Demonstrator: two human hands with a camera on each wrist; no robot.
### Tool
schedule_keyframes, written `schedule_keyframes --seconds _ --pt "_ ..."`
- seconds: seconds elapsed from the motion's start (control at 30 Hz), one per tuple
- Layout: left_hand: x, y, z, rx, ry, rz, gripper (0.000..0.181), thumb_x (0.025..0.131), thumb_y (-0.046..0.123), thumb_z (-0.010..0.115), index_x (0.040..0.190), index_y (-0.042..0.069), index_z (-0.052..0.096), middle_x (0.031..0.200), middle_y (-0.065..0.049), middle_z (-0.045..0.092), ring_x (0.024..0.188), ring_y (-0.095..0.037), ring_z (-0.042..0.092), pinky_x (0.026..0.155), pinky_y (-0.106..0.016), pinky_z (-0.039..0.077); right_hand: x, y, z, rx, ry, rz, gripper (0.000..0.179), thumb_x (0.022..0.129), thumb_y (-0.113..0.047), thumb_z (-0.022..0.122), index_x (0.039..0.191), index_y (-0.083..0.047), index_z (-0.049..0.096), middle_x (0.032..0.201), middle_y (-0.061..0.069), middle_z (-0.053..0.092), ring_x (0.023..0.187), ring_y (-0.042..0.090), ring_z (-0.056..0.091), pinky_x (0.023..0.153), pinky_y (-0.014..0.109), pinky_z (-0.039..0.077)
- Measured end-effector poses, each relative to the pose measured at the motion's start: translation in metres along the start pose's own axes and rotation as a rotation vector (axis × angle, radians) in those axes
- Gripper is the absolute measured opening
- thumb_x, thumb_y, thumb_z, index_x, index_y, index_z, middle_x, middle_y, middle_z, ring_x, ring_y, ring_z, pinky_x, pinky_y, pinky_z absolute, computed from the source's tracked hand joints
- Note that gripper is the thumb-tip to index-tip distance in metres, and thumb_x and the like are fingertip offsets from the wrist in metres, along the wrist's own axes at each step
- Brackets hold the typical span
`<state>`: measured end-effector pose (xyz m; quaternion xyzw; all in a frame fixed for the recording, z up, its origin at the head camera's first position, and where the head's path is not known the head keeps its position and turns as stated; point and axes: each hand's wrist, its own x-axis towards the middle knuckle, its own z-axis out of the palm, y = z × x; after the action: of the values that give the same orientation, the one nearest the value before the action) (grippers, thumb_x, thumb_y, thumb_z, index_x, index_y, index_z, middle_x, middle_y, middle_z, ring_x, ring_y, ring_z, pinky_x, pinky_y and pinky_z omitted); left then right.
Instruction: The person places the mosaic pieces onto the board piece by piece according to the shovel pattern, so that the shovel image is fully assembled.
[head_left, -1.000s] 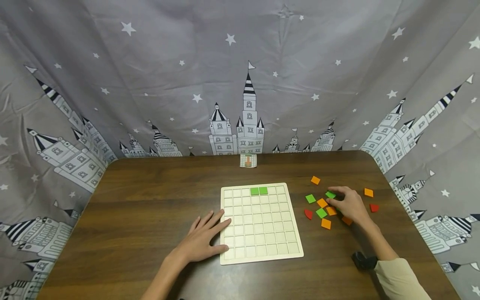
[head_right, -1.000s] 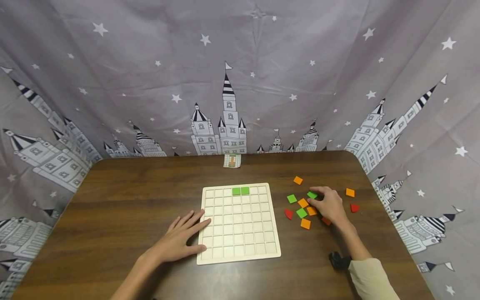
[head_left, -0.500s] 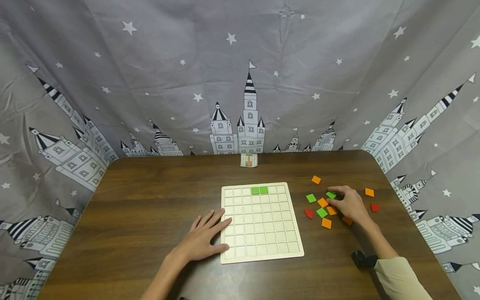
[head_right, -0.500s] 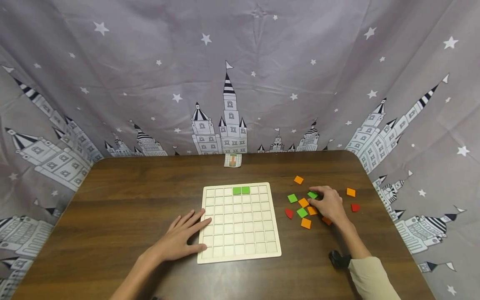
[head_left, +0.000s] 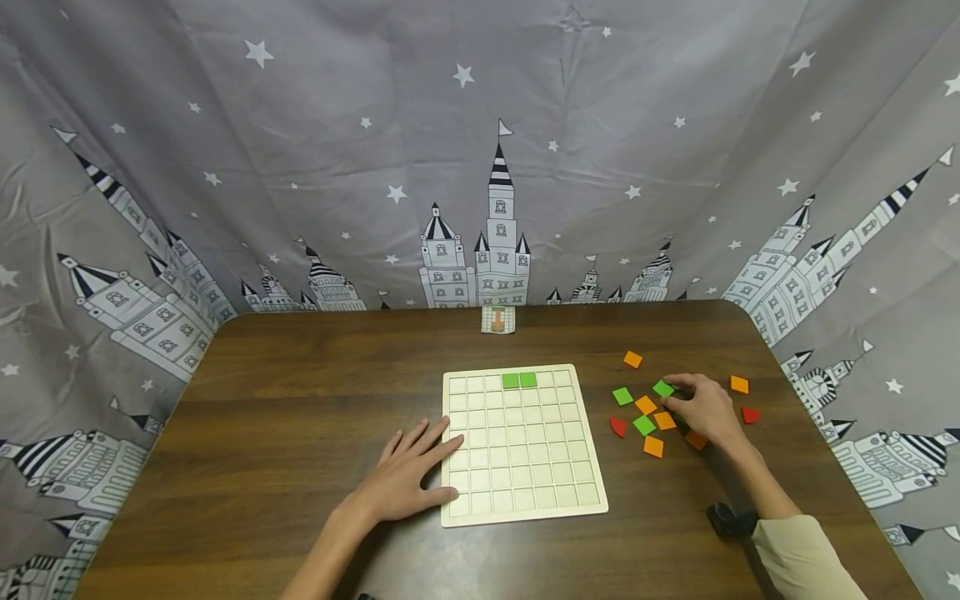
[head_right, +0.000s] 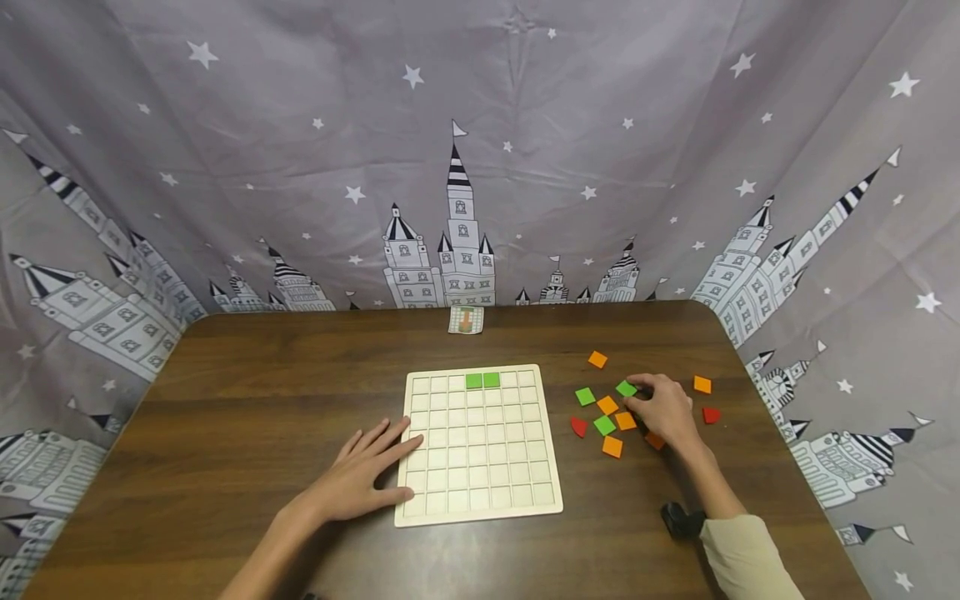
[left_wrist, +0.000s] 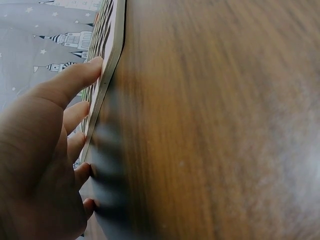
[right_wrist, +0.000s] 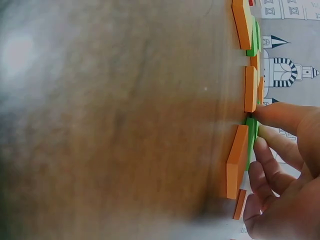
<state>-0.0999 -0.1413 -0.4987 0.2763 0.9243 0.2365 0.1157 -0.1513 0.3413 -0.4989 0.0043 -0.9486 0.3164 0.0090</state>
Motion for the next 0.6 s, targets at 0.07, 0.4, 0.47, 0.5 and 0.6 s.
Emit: schedule_keyframes --seconds 0.07,0.4,0.47,0.5,0.6 --pt "0.000 0.000 0.000 -0.002 0.000 0.000 0.071 0.092 0.049 0.067 0.152 0.018 0.046 0.162 -0.010 0.027 0.148 -0.040 0.018 0.112 -0.068 0.010 0.001 -0.001 0.000 -0.006 -0.004 0.005 0.038 0.091 -0.010 0.071 0.124 0.007 0.065 0.117 0.031 0.060 0.101 0.045 0.059 0.082 0.059 0.047" --pt "0.000 0.000 -0.001 0.001 -0.001 -0.003 0.072 0.092 0.049 0.067 0.152 0.018 0.045 0.162 -0.010 0.027 0.148 -0.040 0.018 0.111 -0.068 0.010 0.015 -0.028 -0.001 0.045 -0.009 -0.066 0.036 0.092 -0.007 0.068 0.125 0.006 0.065 0.124 0.031 0.058 0.108 0.047 0.057 0.086 0.059 0.048" --pt "0.000 0.001 -0.001 0.000 -0.002 -0.005 0.072 0.092 0.049 0.067 0.152 0.017 0.046 0.162 -0.010 0.027 0.148 -0.040 0.018 0.111 -0.068 0.010 0.019 -0.038 0.002 0.067 -0.020 -0.095 0.035 0.092 -0.007 0.069 0.125 0.005 0.066 0.125 0.030 0.058 0.108 0.045 0.058 0.084 0.057 0.050" --pt "0.000 0.001 -0.002 0.000 -0.003 -0.006 0.071 0.092 0.049 0.067 0.152 0.017 0.046 0.162 -0.011 0.027 0.148 -0.040 0.018 0.111 -0.068 0.010 0.021 -0.043 0.004 0.082 -0.031 -0.107 0.035 0.092 -0.008 0.069 0.125 0.004 0.066 0.126 0.028 0.058 0.108 0.044 0.058 0.083 0.056 0.050" --pt "-0.001 0.003 -0.002 -0.001 -0.005 -0.007 0.071 0.092 0.048 0.067 0.152 0.017 0.046 0.162 -0.011 0.027 0.148 -0.040 0.018 0.112 -0.068 0.010 0.026 -0.058 0.012 0.130 -0.061 -0.139 0.034 0.092 -0.008 0.069 0.125 0.001 0.068 0.128 0.026 0.059 0.110 0.042 0.057 0.083 0.054 0.050"
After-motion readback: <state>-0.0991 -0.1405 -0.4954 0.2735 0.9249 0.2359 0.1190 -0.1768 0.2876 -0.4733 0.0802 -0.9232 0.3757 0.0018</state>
